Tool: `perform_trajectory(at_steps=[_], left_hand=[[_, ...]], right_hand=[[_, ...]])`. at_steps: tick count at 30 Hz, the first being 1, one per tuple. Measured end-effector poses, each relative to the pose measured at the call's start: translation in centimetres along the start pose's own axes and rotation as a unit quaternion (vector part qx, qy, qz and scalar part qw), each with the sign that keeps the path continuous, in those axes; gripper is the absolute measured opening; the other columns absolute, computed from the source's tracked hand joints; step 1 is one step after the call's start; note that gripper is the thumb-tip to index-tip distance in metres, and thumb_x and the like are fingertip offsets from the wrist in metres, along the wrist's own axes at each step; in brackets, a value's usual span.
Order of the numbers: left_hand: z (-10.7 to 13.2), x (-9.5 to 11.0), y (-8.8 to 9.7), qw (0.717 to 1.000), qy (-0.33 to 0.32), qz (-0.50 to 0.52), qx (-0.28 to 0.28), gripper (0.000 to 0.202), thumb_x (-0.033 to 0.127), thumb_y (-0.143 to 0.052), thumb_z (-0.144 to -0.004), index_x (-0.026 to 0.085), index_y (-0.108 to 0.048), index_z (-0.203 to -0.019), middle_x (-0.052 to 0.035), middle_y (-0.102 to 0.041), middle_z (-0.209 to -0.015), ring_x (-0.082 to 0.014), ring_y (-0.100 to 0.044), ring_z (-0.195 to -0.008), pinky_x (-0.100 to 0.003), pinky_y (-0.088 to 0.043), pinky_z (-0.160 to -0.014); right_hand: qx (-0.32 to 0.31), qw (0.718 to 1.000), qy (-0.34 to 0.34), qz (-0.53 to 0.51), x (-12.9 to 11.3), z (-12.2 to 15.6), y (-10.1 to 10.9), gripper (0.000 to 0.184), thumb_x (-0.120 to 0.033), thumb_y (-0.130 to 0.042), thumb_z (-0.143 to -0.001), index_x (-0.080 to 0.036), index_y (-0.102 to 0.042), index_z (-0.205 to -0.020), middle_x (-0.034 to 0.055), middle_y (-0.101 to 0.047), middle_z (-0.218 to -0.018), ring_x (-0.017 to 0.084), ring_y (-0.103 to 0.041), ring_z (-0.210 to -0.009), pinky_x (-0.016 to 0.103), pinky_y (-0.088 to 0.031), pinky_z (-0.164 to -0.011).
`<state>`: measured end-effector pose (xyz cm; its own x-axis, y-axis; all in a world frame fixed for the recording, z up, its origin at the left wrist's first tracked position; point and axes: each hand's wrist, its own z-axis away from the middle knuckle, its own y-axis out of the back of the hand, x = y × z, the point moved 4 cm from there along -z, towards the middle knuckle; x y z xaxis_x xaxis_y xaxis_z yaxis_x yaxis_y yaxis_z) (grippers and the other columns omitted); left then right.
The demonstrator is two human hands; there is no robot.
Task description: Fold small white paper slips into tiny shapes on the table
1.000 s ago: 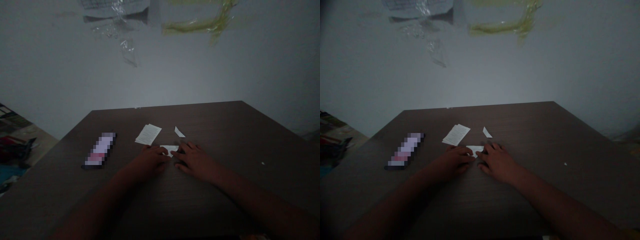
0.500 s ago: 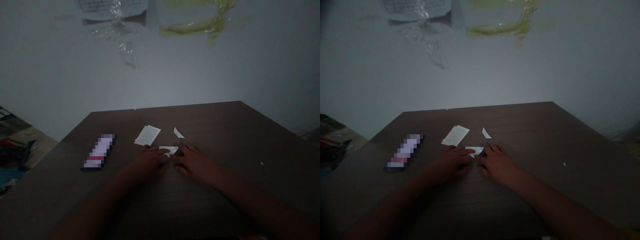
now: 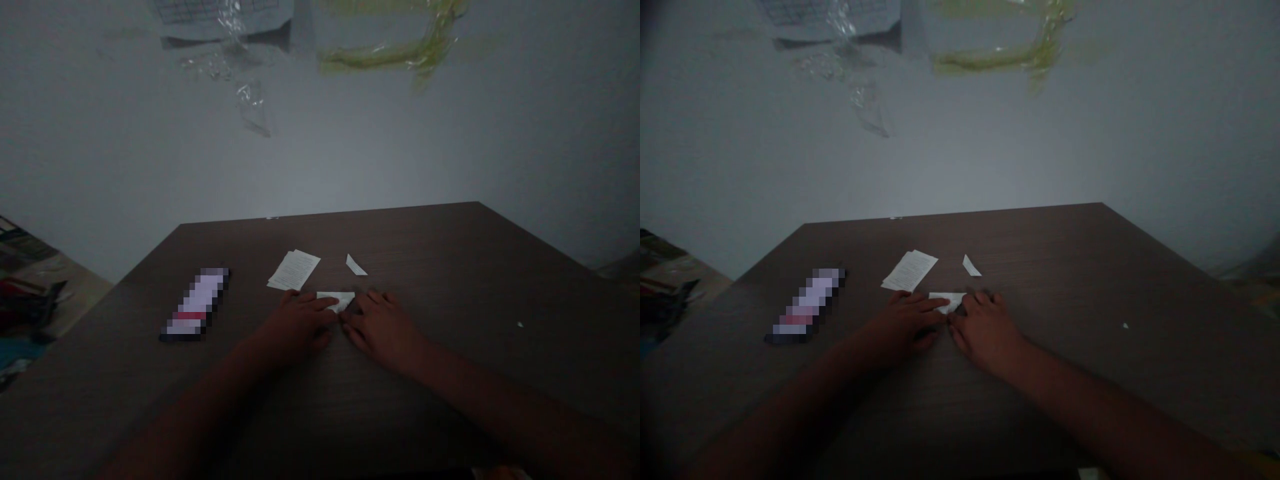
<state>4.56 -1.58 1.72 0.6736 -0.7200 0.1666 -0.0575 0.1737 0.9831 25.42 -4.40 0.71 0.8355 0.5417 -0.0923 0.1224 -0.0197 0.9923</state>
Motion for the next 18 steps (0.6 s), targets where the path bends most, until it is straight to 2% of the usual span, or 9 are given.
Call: perform_trajectory(at_steps=[4, 8, 12, 15, 18], left_hand=[[-0.1, 0.0, 0.0, 1.0, 0.001, 0.004, 0.001, 0.033, 0.022, -0.084, -0.111, 0.029, -0.09, -0.143, -0.0116, -0.076, -0.181, -0.0467, -0.074, -0.16, -0.078, -0.055, -0.135], [-0.1, 0.1, 0.2, 1.0, 0.007, 0.012, -0.008, 0.032, 0.02, -0.084, -0.112, 0.029, -0.089, -0.142, -0.0101, -0.076, -0.182, -0.0455, -0.074, -0.16, -0.076, -0.053, -0.136], [-0.1, 0.0, 0.4, 1.0, 0.003, 0.017, -0.014, 0.033, 0.021, -0.082, -0.113, 0.028, -0.089, -0.144, -0.0126, -0.075, -0.182, -0.0465, -0.072, -0.162, -0.077, -0.053, -0.136], [-0.2, -0.1, 0.4, 1.0, -0.002, 0.02, -0.005, 0.032, 0.023, -0.084, -0.113, 0.029, -0.089, -0.144, -0.0122, -0.077, -0.18, -0.046, -0.073, -0.161, -0.079, -0.052, -0.136], [-0.1, 0.1, 0.2, 1.0, -0.002, 0.017, 0.006, 0.032, 0.022, -0.084, -0.113, 0.03, -0.089, -0.144, -0.0118, -0.078, -0.178, -0.0453, -0.075, -0.158, -0.081, -0.05, -0.137]], right_hand=[[-0.004, 1.0, -0.013, -0.002, -0.2, 0.0, 0.2, 0.039, -0.035, -0.061, -0.126, -0.031, -0.095, -0.146, 0.0191, -0.087, -0.133, 0.042, -0.077, -0.13, 0.057, -0.058, -0.105], [-0.013, 0.999, -0.04, 0.006, 0.3, -0.3, 0.4, 0.038, -0.038, -0.063, -0.125, -0.031, -0.097, -0.14, 0.0188, -0.09, -0.126, 0.044, -0.078, -0.127, 0.059, -0.058, -0.105], [-0.003, 0.998, -0.056, 0.036, 1.7, -0.9, 0.5, 0.038, -0.035, -0.062, -0.124, -0.028, -0.099, -0.121, 0.0175, -0.093, -0.12, 0.041, -0.081, -0.12, 0.057, -0.059, -0.101], [0.006, 0.995, -0.083, 0.063, 3.1, -1.2, 0.5, 0.038, -0.034, -0.06, -0.123, -0.028, -0.098, -0.12, 0.016, -0.094, -0.116, 0.04, -0.081, -0.116, 0.055, -0.059, -0.097], [-0.001, 0.995, -0.093, 0.045, 3.7, -1.2, 0.4, 0.04, -0.03, -0.057, -0.123, -0.027, -0.097, -0.121, 0.0162, -0.094, -0.119, 0.04, -0.082, -0.119, 0.055, -0.059, -0.1]])
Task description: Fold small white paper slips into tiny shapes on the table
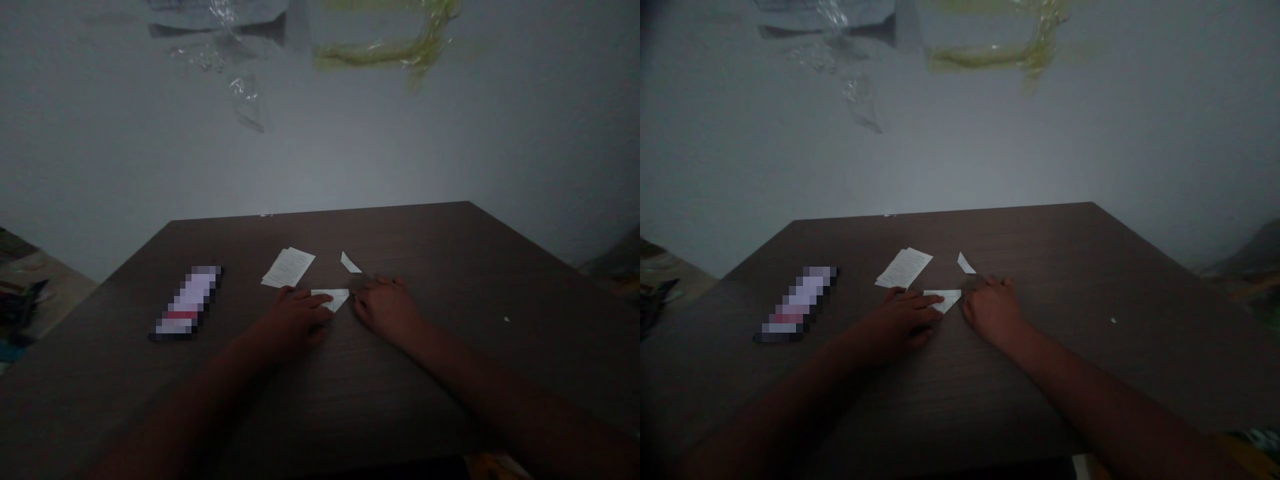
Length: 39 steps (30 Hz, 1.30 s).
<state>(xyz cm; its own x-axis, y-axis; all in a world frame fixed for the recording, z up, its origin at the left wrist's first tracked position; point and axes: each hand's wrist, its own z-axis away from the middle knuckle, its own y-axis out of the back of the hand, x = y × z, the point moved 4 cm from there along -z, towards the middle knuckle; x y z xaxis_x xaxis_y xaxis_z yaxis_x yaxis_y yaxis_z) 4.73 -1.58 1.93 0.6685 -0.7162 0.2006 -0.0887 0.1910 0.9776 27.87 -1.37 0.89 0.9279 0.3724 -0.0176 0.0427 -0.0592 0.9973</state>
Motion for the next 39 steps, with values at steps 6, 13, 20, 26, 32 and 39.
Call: perform_trajectory(at_steps=[6, 13, 20, 26, 32, 39], left_hand=[[0.2, 1.0, -0.2, 1.0, -0.017, 0.006, 0.006, 0.039, 0.025, -0.085, -0.114, 0.033, -0.089, -0.152, -0.0145, -0.077, -0.177, -0.0453, -0.071, -0.163, -0.081, -0.045, -0.141], [0.4, 0.4, -0.5, 1.0, -0.017, 0.018, -0.016, 0.032, 0.028, -0.083, -0.116, 0.035, -0.092, -0.147, -0.0118, -0.073, -0.183, -0.0454, -0.069, -0.165, -0.077, -0.045, -0.142], [0.3, -0.2, -0.3, 0.997, 0.007, 0.074, -0.006, 0.034, 0.014, -0.074, -0.115, 0.027, -0.089, -0.143, -0.0098, -0.079, -0.177, -0.0375, -0.074, -0.163, -0.064, -0.049, -0.144], [-0.1, -1.0, -0.7, 0.993, 0.049, 0.095, 0.056, 0.038, 0.01, -0.067, -0.115, 0.023, -0.087, -0.144, -0.0116, -0.087, -0.158, -0.0319, -0.082, -0.147, -0.046, -0.062, -0.133], [-0.1, -1.2, -1.3, 0.994, 0.038, 0.077, 0.062, 0.037, 0.003, -0.069, -0.11, 0.02, -0.09, -0.136, -0.0118, -0.088, -0.158, -0.0316, -0.081, -0.15, -0.049, -0.057, -0.139], [-0.3, -0.7, -1.2, 0.997, 0.019, 0.055, 0.056, 0.04, 0.006, -0.075, -0.11, 0.021, -0.088, -0.145, -0.0118, -0.087, -0.156, -0.0321, -0.079, -0.15, -0.051, -0.057, -0.139]], right_hand=[[0.008, 0.997, 0.047, -0.067, -0.5, 0.2, 0.4, 0.037, -0.025, -0.06, -0.122, -0.027, -0.095, -0.132, 0.0145, -0.091, -0.128, 0.037, -0.081, -0.126, 0.052, -0.058, -0.106], [-0.006, 0.989, 0.092, -0.119, -0.8, -0.1, -0.7, 0.023, -0.024, -0.072, -0.12, -0.024, -0.094, -0.116, 0.0103, -0.09, -0.117, 0.03, -0.082, -0.114, 0.044, -0.056, -0.101], [0.023, 0.982, 0.06, -0.177, -0.7, -1.0, -1.9, 0.012, -0.028, -0.083, -0.115, -0.023, -0.088, -0.105, 0.0071, -0.085, -0.103, 0.027, -0.077, -0.098, 0.039, -0.051, -0.092], [0.023, 0.982, 0.049, -0.18, -0.9, -0.8, -1.9, 0.009, -0.027, -0.083, -0.113, -0.024, -0.089, -0.108, 0.0077, -0.085, -0.103, 0.028, -0.078, -0.099, 0.041, -0.053, -0.093], [0.025, 0.984, 0.087, -0.155, -1.4, -0.5, -1.8, 0.02, -0.03, -0.08, -0.117, -0.025, -0.096, -0.128, 0.0128, -0.089, -0.118, 0.032, -0.082, -0.113, 0.044, -0.056, -0.1], [-0.012, 0.978, 0.102, -0.184, -0.7, -0.1, -2.1, 0.027, -0.034, -0.074, -0.123, -0.032, -0.098, -0.134, 0.0085, -0.096, -0.116, 0.028, -0.087, -0.098, 0.041, -0.059, -0.096]])
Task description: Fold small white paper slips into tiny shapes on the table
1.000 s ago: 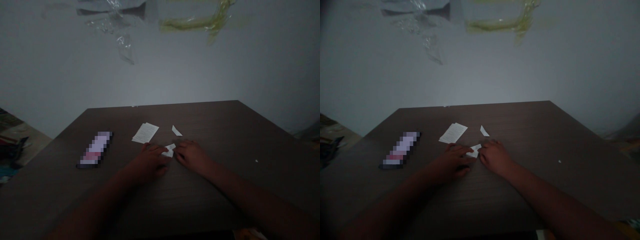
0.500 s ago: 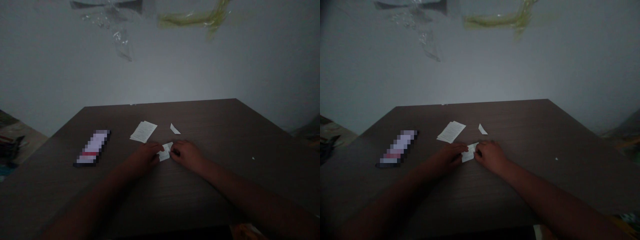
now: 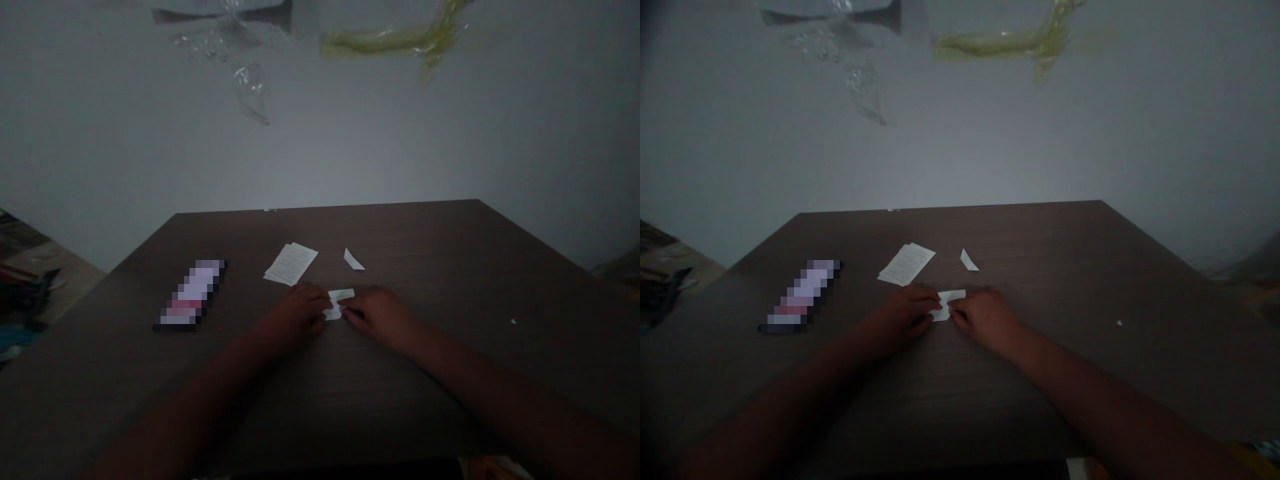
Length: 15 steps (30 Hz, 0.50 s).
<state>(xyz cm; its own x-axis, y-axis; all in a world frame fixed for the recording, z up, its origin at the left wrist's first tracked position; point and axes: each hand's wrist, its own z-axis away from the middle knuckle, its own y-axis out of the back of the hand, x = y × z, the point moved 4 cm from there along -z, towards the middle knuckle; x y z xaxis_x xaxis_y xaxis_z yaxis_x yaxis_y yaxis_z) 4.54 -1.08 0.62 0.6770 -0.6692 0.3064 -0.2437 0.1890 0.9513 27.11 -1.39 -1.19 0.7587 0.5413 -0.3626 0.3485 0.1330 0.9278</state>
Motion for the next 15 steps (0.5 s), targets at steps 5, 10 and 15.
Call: perform_trajectory(at_steps=[5, 10, 15], left_hand=[[-0.6, 0.6, -0.3, 1.0, 0.013, -0.015, 0.006, 0.041, 0.015, -0.078, -0.115, 0.023, -0.086, -0.155, -0.012, -0.086, -0.155, -0.0351, -0.078, -0.149, -0.056, -0.06, -0.135], [-1.6, 0.3, -1.5, 0.997, 0.071, -0.005, 0.033, 0.031, 0.025, -0.083, -0.115, 0.027, -0.09, -0.146, -0.0112, -0.085, -0.149, -0.0351, -0.078, -0.143, -0.052, -0.063, -0.132], [-1.9, -0.3, -2.1, 0.997, 0.066, 0.003, 0.039, 0.029, 0.023, -0.078, -0.117, 0.03, -0.089, -0.143, -0.0098, -0.085, -0.15, -0.0328, -0.078, -0.142, -0.052, -0.062, -0.132]], right_hand=[[0.009, 1.0, -0.012, -0.013, 0.1, -0.2, 0.0, 0.027, -0.031, -0.074, -0.122, -0.031, -0.098, -0.134, 0.009, -0.098, -0.124, 0.03, -0.09, -0.105, 0.042, -0.061, -0.1], [0.018, 0.998, -0.055, -0.031, 0.7, -0.9, -0.3, 0.024, -0.03, -0.075, -0.121, -0.028, -0.099, -0.125, 0.0107, -0.097, -0.12, 0.031, -0.091, -0.105, 0.041, -0.061, -0.096], [0.031, 0.998, -0.039, -0.045, 0.8, -0.7, -0.4, 0.02, -0.03, -0.085, -0.114, -0.027, -0.098, -0.129, 0.0088, -0.095, -0.111, 0.028, -0.087, -0.098, 0.039, -0.059, -0.092]])
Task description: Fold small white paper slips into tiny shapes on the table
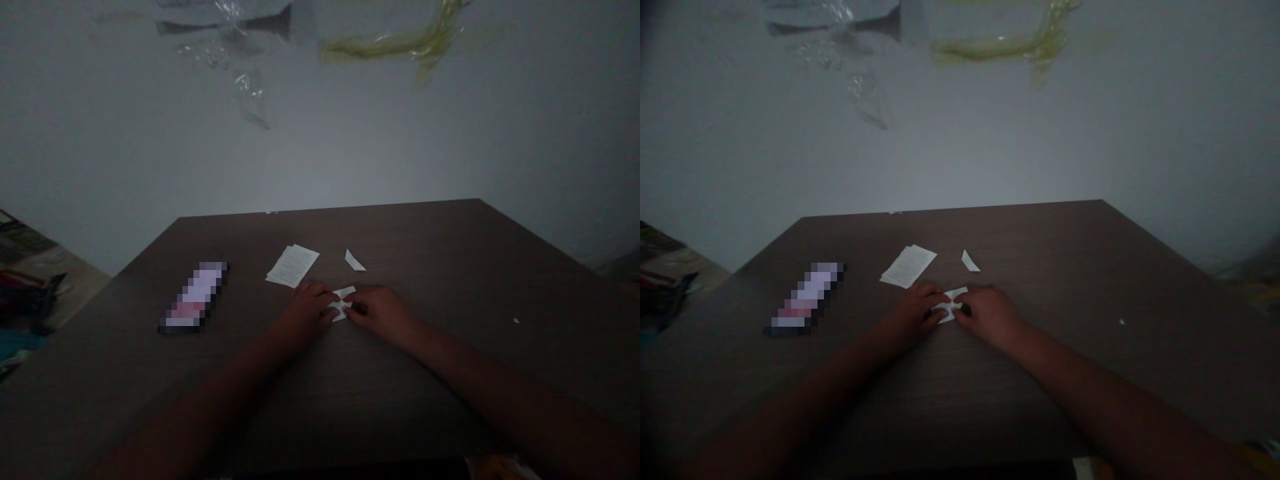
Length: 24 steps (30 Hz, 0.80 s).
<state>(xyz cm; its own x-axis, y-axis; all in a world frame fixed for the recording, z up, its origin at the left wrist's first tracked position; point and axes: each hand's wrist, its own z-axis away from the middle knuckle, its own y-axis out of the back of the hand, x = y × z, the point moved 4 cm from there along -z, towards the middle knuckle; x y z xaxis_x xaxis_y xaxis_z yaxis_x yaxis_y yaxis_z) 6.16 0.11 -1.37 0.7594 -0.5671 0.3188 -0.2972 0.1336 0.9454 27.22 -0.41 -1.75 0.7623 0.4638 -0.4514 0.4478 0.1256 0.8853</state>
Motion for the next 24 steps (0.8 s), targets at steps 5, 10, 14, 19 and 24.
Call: perform_trajectory(at_steps=[5, 10, 14, 19, 24], left_hand=[[0.1, 0.1, 0.3, 1.0, 0.002, -0.006, -0.016, 0.032, 0.023, -0.079, -0.117, 0.029, -0.089, -0.146, -0.0102, -0.085, -0.153, -0.0335, -0.077, -0.146, -0.052, -0.058, -0.137], [0.2, 0.6, 0.8, 1.0, 0.014, -0.008, -0.022, 0.037, 0.016, -0.077, -0.114, 0.026, -0.089, -0.148, -0.0109, -0.085, -0.155, -0.035, -0.078, -0.147, -0.052, -0.059, -0.135], [0.5, 1.0, 1.2, 1.0, -0.003, -0.014, -0.015, 0.043, 0.015, -0.071, -0.117, 0.027, -0.087, -0.155, -0.0118, -0.085, -0.157, -0.038, -0.077, -0.149, -0.059, -0.056, -0.137], [0.7, 1.1, 1.4, 0.999, -0.025, -0.028, -0.013, 0.042, 0.015, -0.071, -0.118, 0.031, -0.091, -0.15, -0.0105, -0.087, -0.15, -0.0368, -0.077, -0.143, -0.061, -0.056, -0.136], [0.5, 1.3, 1.5, 0.999, -0.006, -0.028, -0.034, 0.041, 0.016, -0.073, -0.118, 0.032, -0.092, -0.15, -0.0099, -0.086, -0.148, -0.0366, -0.077, -0.144, -0.06, -0.054, -0.136]], right_hand=[[0.016, 1.0, -0.007, 0.019, -0.1, 0.0, 0.2, 0.016, -0.028, -0.085, -0.111, -0.025, -0.097, -0.121, 0.0095, -0.092, -0.104, 0.029, -0.084, -0.096, 0.041, -0.056, -0.092], [0.03, 0.998, -0.046, 0.035, 0.5, -0.6, 0.6, 0.013, -0.023, -0.083, -0.111, -0.024, -0.094, -0.104, 0.0082, -0.089, -0.098, 0.027, -0.08, -0.09, 0.038, -0.05, -0.085], [0.043, 0.996, -0.064, 0.043, 1.3, -0.8, 0.9, 0.017, -0.022, -0.078, -0.112, -0.023, -0.093, -0.102, 0.0081, -0.089, -0.1, 0.025, -0.078, -0.086, 0.037, -0.049, -0.081], [0.062, 0.994, -0.07, 0.056, 2.1, -0.9, 1.3, 0.018, -0.023, -0.076, -0.111, -0.026, -0.092, -0.102, 0.0079, -0.089, -0.1, 0.026, -0.079, -0.087, 0.037, -0.051, -0.081], [0.057, 0.996, -0.044, 0.058, 1.0, -0.5, 1.2, 0.015, -0.025, -0.078, -0.111, -0.024, -0.093, -0.11, 0.0101, -0.091, -0.105, 0.029, -0.081, -0.096, 0.04, -0.056, -0.089]])
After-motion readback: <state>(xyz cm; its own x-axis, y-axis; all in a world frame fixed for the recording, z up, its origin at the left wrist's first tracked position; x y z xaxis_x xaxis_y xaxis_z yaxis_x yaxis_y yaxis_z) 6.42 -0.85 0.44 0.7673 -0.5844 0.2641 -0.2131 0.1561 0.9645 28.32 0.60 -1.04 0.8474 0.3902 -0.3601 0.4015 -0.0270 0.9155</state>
